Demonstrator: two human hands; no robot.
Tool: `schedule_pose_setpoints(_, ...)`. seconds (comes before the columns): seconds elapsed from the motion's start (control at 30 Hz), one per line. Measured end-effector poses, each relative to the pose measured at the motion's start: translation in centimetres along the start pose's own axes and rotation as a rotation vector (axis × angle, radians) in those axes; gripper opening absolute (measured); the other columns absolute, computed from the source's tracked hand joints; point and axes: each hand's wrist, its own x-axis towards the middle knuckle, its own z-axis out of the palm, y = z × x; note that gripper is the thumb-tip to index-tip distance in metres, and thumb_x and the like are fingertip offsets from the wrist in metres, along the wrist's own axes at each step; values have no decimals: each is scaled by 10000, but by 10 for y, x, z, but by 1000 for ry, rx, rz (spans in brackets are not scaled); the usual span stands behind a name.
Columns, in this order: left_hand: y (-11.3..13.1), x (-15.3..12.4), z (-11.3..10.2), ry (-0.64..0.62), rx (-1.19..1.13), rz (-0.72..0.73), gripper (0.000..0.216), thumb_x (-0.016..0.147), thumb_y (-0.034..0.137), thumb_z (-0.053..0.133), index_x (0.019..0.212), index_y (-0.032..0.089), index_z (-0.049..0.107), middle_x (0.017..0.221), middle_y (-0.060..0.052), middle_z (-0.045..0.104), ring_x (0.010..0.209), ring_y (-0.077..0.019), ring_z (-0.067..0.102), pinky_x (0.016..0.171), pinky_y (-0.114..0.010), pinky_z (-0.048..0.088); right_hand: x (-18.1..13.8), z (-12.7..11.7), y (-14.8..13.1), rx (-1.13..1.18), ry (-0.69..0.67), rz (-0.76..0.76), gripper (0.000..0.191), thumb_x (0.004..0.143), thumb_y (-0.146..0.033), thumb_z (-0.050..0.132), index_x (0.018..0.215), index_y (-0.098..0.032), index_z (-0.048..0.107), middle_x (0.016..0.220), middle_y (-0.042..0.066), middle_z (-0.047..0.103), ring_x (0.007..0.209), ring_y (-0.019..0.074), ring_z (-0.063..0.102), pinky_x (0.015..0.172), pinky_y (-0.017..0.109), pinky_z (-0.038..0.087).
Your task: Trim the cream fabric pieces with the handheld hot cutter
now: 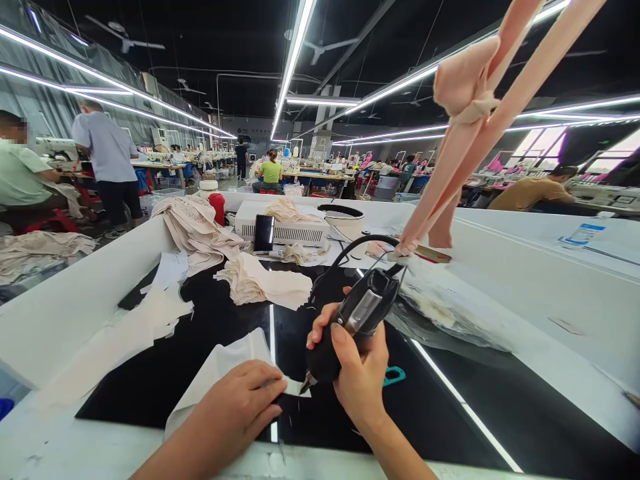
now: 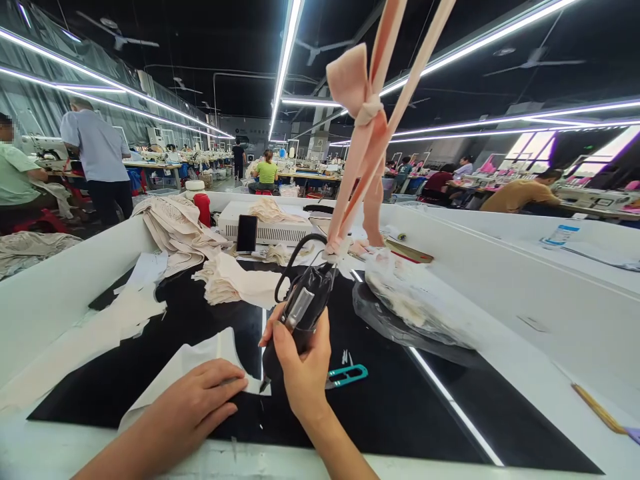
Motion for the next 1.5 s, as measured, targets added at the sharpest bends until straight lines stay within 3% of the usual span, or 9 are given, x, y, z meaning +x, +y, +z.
schedule_pose_setpoints(0.13,-12,-6,-11,13,40,-71,292,1052,189,515,1307,213,655,1370,-64,651,1256,-231,622,1096,-377,532,6,-5,3,-12,-2,-15,184,888,-301,725,982,-272,570,810,-41,639,581,122,610,522,271,564)
schedule_pose_setpoints(0.3,-25,-14,-24,-40,40,-111,295,1048,145,472,1234,211,691,1259,-56,697,1135,-203,671,1026,-332,560,19,-9,7,-31,33,-38,192,872,-310,740,959,-267,574,799,-48,647,566,117,609,506,265,564)
schedule_pose_setpoints(0.57,14,-4,-31,-239,16,-356,261,1023,111,457,1018,205,701,1063,-44,664,942,-203,674,856,-323,556,23,-1,10,24,39,-8,216,862,-350,762,942,-260,583,791,-53,647,568,116,606,511,265,558)
schedule_pose_setpoints(0.7,21,14,-40,-332,1,-464,281,1052,152,446,979,209,712,1009,-29,657,852,-191,692,803,-318,553,20,2,14,31,21,16,215,872,-373,759,948,-259,593,796,-55,649,576,119,614,523,269,561)
schedule_pose_setpoints(0.83,8,37,-48,-322,81,-378,149,1001,101,576,1077,182,675,1134,-59,665,1038,-243,675,937,-384,538,20,4,19,39,17,16,215,877,-376,756,955,-258,595,797,-58,646,575,113,617,533,262,558)
schedule_pose_setpoints(1.03,-24,56,-38,-324,-168,-127,439,858,128,814,1225,222,593,1404,-72,597,1418,-255,465,1176,-384,401,20,11,20,58,36,32,247,853,-378,766,945,-251,576,784,-55,655,554,113,613,521,257,562)
schedule_pose_setpoints(1.17,-34,55,-32,-364,-192,-143,475,860,198,822,1273,239,591,1385,-88,600,1436,-306,451,1152,-453,420,19,16,21,68,45,36,224,851,-350,754,933,-247,572,762,-55,653,549,111,606,526,256,564)
schedule_pose_setpoints(1.33,-32,53,-35,-373,-178,-145,512,870,247,824,1320,263,580,1371,-81,619,1412,-307,487,1220,-576,276,19,18,25,72,37,38,224,849,-345,748,936,-248,565,760,-55,653,548,112,603,528,258,562)
schedule_pose_setpoints(1.5,-29,55,-39,-408,-140,-163,487,850,235,846,1265,245,592,1377,-74,640,1476,-306,408,1231,-651,194,18,19,28,59,29,49,230,856,-359,750,957,-251,574,751,-58,658,536,113,613,534,259,559)
